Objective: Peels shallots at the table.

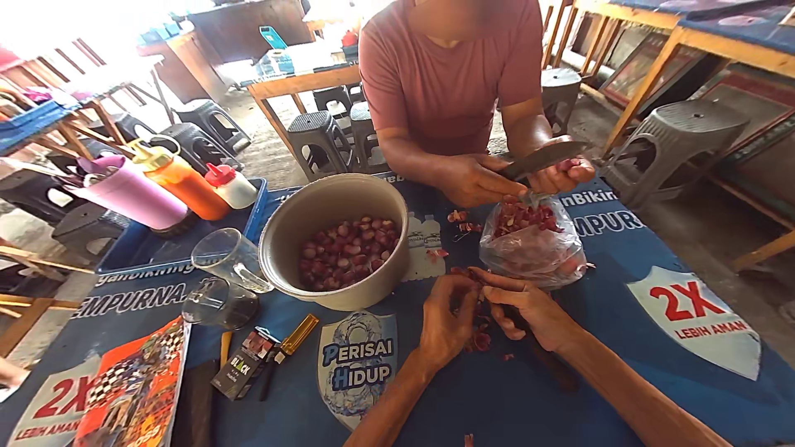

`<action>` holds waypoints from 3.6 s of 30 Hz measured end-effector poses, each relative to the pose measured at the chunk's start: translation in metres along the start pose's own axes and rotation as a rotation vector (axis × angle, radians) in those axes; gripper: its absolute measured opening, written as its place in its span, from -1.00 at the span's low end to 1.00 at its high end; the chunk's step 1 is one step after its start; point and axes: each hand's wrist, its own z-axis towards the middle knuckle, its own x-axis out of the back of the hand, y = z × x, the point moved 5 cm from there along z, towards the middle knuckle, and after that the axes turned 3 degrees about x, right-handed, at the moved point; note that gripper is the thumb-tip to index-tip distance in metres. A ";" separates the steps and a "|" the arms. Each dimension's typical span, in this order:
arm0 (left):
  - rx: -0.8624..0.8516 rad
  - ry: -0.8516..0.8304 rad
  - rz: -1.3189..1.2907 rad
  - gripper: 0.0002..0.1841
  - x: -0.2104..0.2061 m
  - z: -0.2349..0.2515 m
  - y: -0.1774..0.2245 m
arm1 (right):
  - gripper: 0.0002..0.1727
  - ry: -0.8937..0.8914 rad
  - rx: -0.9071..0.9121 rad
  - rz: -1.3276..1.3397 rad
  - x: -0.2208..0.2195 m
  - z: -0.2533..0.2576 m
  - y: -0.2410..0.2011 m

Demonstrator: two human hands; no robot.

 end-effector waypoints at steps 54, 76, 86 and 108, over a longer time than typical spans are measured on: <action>-0.046 -0.237 0.611 0.30 -0.081 -0.013 -0.005 | -0.71 0.693 0.132 -0.795 0.141 -0.102 0.010; -0.414 -0.534 0.641 -0.65 -0.139 0.006 0.017 | -0.68 0.700 0.165 -0.697 0.142 -0.102 0.015; -0.197 -0.389 0.426 -0.69 -0.109 0.036 0.043 | -0.68 0.686 0.174 -0.631 0.143 -0.101 0.014; 0.101 -0.548 0.641 -0.48 -0.125 0.176 0.029 | -0.65 0.699 0.156 -0.679 0.142 -0.101 0.019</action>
